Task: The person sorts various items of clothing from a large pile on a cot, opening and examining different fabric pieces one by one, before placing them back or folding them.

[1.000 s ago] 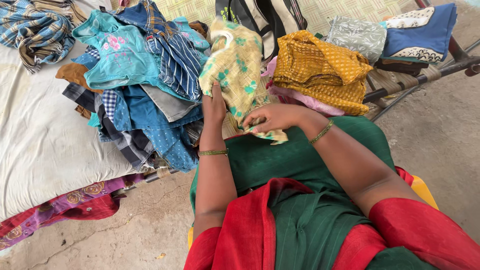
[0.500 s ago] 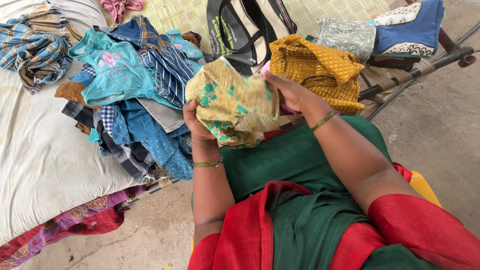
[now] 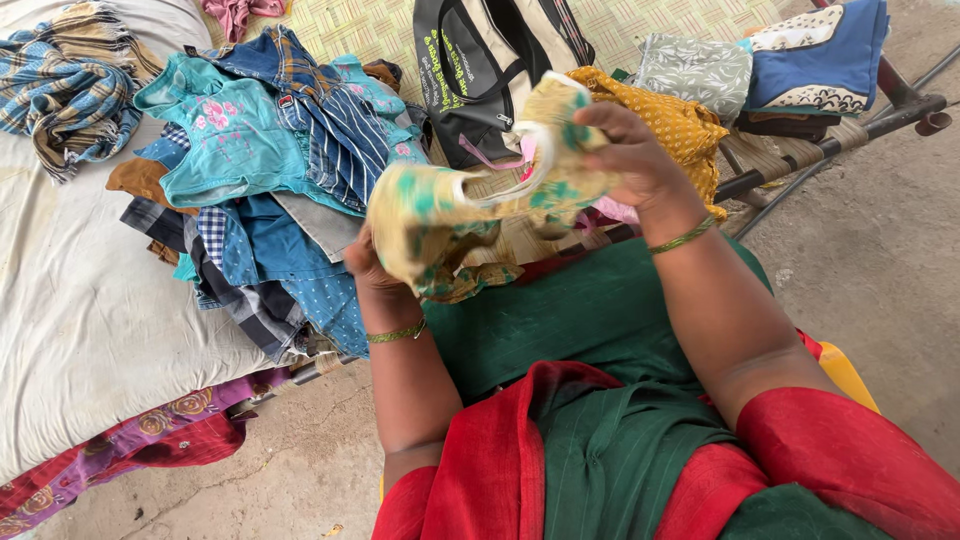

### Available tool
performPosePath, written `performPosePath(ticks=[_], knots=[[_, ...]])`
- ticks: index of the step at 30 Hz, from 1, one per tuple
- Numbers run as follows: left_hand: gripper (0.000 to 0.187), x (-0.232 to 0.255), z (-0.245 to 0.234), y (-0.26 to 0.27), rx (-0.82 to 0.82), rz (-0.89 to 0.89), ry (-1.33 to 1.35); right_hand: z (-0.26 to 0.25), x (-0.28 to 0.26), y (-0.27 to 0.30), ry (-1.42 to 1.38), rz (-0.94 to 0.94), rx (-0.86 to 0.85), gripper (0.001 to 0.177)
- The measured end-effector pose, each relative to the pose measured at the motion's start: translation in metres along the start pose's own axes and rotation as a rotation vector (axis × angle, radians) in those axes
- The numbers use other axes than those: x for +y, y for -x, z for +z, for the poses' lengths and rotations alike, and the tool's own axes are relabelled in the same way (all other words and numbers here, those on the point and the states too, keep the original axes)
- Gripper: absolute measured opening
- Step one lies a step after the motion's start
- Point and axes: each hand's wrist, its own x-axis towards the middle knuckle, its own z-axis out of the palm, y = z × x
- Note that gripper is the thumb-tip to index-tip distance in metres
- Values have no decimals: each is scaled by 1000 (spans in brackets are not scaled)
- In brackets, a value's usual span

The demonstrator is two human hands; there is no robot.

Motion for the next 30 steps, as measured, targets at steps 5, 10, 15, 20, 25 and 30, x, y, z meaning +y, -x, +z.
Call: performPosePath(ticks=[5, 10, 15, 20, 25, 30], knots=[[101, 25, 17, -4, -151, -14, -172, 11, -34, 15, 107, -86, -218, 80], [77, 24, 41, -24, 37, 7, -288, 29, -37, 3, 212, 6, -13, 82], [32, -13, 58, -52, 494, 522, -397, 50, -9, -15, 1323, -369, 405, 90], [49, -53, 104, -33, 483, 537, -243, 104, 30, 12, 1649, -435, 256, 97], [39, -71, 144, -10, 170, 281, -390, 114, 41, 17, 1487, -397, 82, 108], [55, -43, 174, -12, 47, 174, -761, 88, 51, 13, 1500, -543, 54, 110]])
